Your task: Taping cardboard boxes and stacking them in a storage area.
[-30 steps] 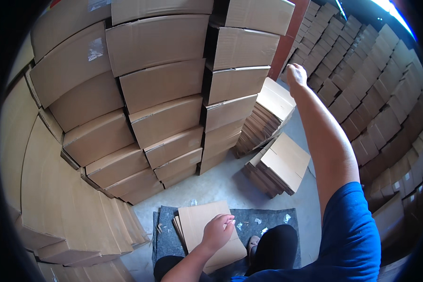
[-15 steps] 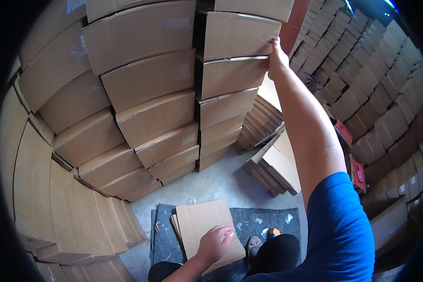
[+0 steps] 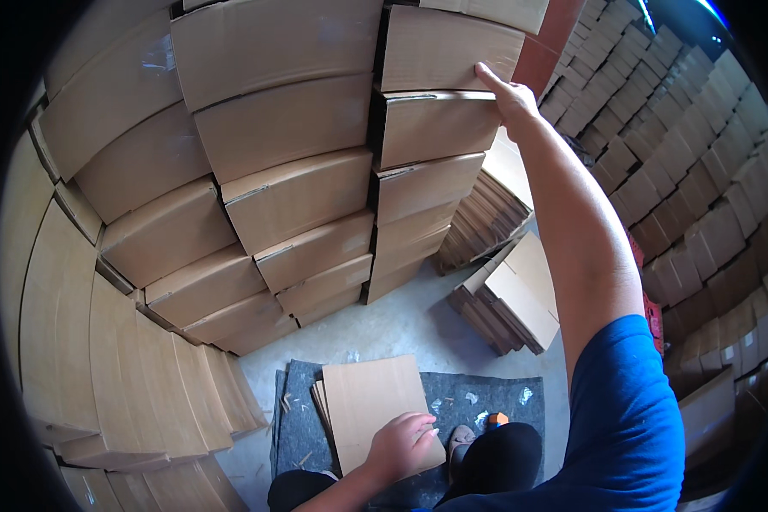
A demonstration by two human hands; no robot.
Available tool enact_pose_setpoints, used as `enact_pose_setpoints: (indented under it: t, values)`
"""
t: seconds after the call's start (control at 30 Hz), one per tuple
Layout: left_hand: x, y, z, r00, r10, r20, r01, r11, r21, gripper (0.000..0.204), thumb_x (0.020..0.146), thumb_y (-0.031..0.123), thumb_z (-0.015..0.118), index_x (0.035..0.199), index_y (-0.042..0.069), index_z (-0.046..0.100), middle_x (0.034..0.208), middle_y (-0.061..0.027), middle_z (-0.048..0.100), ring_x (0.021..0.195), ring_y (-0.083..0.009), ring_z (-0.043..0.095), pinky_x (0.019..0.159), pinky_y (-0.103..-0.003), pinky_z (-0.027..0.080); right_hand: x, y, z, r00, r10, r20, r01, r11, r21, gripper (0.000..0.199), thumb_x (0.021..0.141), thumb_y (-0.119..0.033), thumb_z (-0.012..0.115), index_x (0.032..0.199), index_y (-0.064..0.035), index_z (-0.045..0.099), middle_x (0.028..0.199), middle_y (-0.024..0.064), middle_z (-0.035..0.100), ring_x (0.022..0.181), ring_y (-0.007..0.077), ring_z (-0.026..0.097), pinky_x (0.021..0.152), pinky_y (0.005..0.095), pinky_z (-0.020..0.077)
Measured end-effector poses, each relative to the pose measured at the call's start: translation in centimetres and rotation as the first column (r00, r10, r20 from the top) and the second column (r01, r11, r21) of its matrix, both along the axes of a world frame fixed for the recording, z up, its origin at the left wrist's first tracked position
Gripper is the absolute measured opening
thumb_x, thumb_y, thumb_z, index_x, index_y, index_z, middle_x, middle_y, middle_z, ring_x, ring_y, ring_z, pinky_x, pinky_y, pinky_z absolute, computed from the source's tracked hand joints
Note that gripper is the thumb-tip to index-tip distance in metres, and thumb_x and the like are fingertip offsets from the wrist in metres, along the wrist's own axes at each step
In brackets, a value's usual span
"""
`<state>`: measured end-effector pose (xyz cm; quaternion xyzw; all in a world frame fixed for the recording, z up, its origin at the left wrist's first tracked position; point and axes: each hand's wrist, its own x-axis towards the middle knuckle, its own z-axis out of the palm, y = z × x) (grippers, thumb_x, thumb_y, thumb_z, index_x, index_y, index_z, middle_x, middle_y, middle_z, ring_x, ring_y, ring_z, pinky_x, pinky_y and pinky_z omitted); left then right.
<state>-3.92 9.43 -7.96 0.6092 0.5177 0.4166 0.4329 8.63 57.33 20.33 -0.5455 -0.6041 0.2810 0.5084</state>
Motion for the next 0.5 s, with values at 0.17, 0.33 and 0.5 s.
enact_pose_setpoints:
  t: [0.17, 0.33, 0.5]
  values:
    - [0.0, 0.0, 0.2, 1.000, 0.007, -0.024, -0.006, 0.998, 0.057, 0.023, 0.087, 0.016, 0.069, 0.105, 0.001, 0.068, 0.102, -0.0156, 0.069, 0.090, -0.0265, 0.069, 0.080, -0.034, 0.055, 0.1, -1.3, 0.6, 0.993, -0.028, -0.117, 0.013, 0.991, -0.130, 0.113, 0.070, -0.077, 0.071, 0.146, 0.0003, 0.040, 0.145, 0.0207, 0.041, 0.128, 0.0336, 0.045, 0.103, 0.0445, 0.0398]
    - [0.0, -0.7, 0.4, 0.998, 0.008, -0.059, -0.006, 0.999, 0.036, 0.023, 0.088, 0.017, 0.069, 0.105, 0.002, 0.069, 0.104, -0.0144, 0.069, 0.092, -0.0266, 0.069, 0.082, -0.034, 0.055, 0.0, -2.3, -1.0, 0.992, 0.073, 0.107, -0.084, 0.992, 0.099, 0.074, 0.072, -0.052, 0.084, 0.117, 0.0034, 0.063, 0.102, 0.0150, 0.068, 0.091, 0.0238, 0.066, 0.078, 0.0336, 0.0533]
    - [0.7, -0.6, 0.2, 0.997, -0.038, -0.061, 0.039, 0.999, 0.020, 0.022, 0.088, 0.018, 0.068, 0.105, 0.003, 0.069, 0.106, -0.0132, 0.069, 0.096, -0.0268, 0.068, 0.085, -0.035, 0.054, 5.7, 1.6, -6.3, 0.947, 0.008, -0.320, 0.026, 0.994, 0.104, 0.089, 0.081, -0.046, 0.080, 0.142, 0.0033, 0.039, 0.119, 0.0110, 0.062, 0.103, 0.0219, 0.061, 0.087, 0.0376, 0.0503]
